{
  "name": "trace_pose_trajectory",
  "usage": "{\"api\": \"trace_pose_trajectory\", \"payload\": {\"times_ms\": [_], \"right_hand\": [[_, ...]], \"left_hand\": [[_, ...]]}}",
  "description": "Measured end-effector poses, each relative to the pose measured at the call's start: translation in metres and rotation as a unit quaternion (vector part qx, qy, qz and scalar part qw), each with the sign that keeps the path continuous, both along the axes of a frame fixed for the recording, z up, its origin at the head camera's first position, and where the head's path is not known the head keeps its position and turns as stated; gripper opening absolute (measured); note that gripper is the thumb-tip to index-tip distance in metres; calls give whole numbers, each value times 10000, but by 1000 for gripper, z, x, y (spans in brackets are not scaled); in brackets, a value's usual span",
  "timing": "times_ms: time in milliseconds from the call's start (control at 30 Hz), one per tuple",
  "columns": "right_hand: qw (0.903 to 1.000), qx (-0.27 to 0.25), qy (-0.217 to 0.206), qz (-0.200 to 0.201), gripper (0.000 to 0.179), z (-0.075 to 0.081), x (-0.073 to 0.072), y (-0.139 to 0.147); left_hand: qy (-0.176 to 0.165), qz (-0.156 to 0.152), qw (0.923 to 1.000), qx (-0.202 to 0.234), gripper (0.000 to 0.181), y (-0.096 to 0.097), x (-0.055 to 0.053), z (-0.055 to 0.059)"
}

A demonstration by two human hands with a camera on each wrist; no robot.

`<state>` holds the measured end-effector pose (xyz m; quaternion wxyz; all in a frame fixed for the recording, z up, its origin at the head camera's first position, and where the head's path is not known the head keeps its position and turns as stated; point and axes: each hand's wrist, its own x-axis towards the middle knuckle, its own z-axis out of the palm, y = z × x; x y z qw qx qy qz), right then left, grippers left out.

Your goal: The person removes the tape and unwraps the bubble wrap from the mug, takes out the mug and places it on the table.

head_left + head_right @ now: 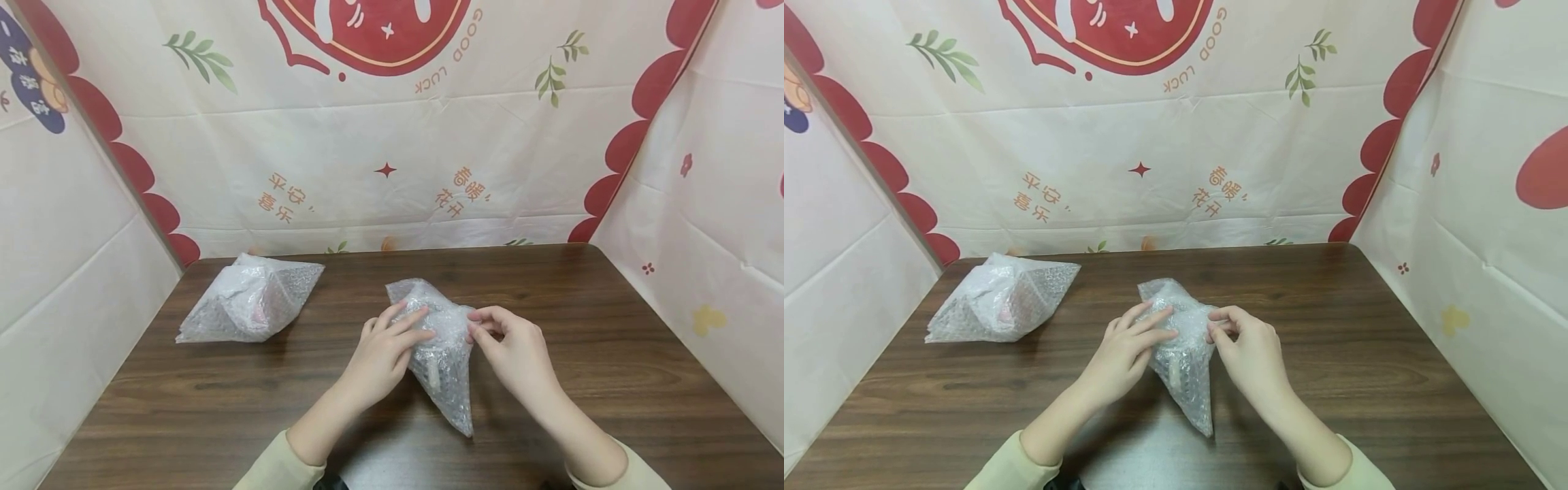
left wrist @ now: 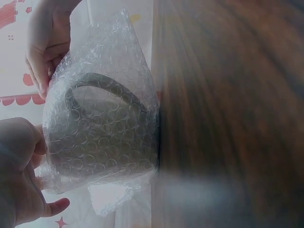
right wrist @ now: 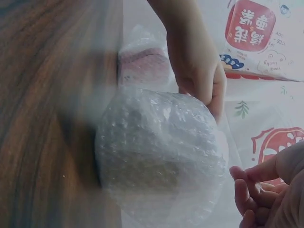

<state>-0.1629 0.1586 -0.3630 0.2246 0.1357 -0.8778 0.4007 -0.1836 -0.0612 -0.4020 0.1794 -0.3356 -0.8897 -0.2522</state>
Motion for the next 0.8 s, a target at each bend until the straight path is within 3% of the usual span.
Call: {"api": "trace_pose_trajectory", "payload": {"times_ms": [167, 333, 567, 800], "right_hand": [[9998, 75, -164, -119, 9, 6, 4, 3], [9998, -38, -150, -154, 10, 10, 6, 4], [9991, -154, -262, -295, 12, 9, 3, 8], [9991, 56, -235, -350, 37, 2, 0, 10]], "left_hand": [[-94, -50, 9998, 149, 38, 0, -1, 0], [-209, -246, 9970, 700, 33, -2, -1, -1], [-88, -330, 9951, 933, 28, -3, -2, -1], [115, -284, 9947, 986, 27, -3, -3, 0]]}}
